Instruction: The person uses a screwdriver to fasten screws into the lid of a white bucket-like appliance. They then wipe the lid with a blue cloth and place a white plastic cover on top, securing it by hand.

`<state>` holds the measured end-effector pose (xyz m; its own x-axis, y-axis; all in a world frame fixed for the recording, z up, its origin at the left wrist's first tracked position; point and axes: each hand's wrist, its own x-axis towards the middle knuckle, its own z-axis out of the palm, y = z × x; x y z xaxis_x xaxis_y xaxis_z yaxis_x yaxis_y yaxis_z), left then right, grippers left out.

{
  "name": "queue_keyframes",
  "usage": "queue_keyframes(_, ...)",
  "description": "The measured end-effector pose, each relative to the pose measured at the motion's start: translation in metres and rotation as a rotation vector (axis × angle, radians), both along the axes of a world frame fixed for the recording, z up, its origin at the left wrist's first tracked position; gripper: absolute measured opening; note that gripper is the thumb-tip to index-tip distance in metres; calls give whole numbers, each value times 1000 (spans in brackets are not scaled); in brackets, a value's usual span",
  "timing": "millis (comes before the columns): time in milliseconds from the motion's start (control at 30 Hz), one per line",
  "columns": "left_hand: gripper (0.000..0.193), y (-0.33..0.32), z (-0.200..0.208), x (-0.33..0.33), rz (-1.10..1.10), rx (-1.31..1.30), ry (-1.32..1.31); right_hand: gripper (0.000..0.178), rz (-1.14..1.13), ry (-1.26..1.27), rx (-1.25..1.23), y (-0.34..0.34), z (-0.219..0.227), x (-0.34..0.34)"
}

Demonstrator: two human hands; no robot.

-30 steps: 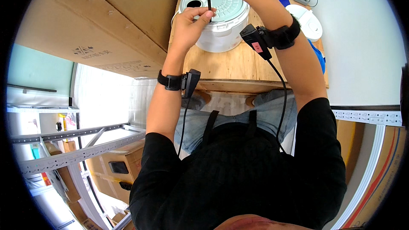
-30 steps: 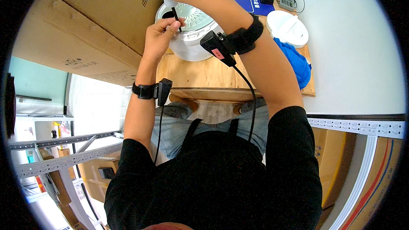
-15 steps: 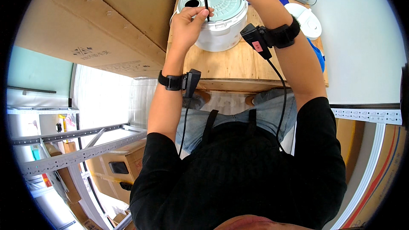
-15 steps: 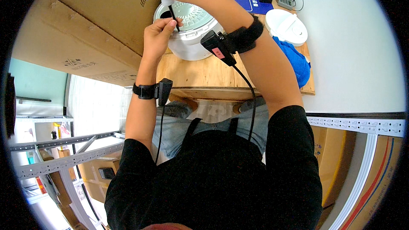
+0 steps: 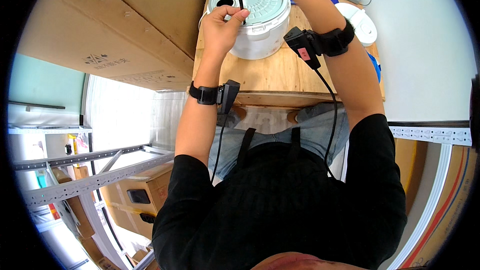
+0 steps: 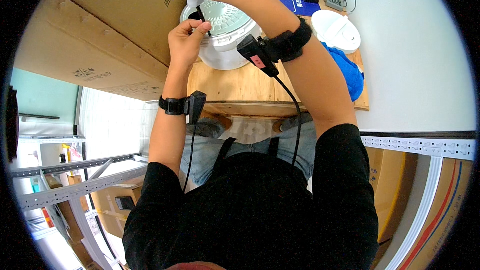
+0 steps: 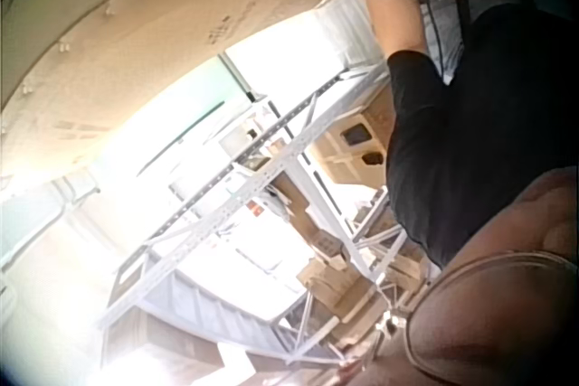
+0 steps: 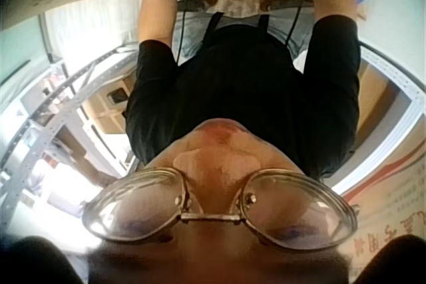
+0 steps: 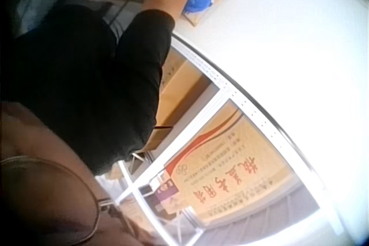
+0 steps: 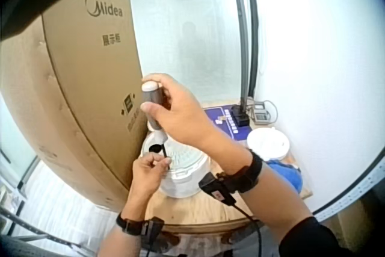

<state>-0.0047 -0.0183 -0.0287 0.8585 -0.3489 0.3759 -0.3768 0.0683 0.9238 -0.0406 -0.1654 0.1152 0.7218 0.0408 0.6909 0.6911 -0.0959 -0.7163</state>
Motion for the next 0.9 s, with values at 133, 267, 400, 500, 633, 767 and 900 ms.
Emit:
queue_keyframes(133,20,2,-7,4,9,0,-24,40,-218,15,-106,12,9,-15)
queue_keyframes(267,21,3,-4,-1,36,47,-100,41,-238,19,-142,13,11,-21)
queue_keyframes(400,21,4,1,-9,56,88,-156,44,-178,27,-112,9,8,-16)
queue_keyframes(500,21,3,-1,-9,65,97,-222,48,-112,92,-34,8,7,-15)
queue_keyframes(633,20,4,-2,-8,79,154,-269,52,-113,77,-13,6,4,-14)
queue_keyframes(767,19,5,-1,-11,64,183,-252,52,-98,83,31,7,3,-14)
queue_keyframes(900,18,6,0,-11,43,223,-390,50,-125,76,39,8,2,-14)
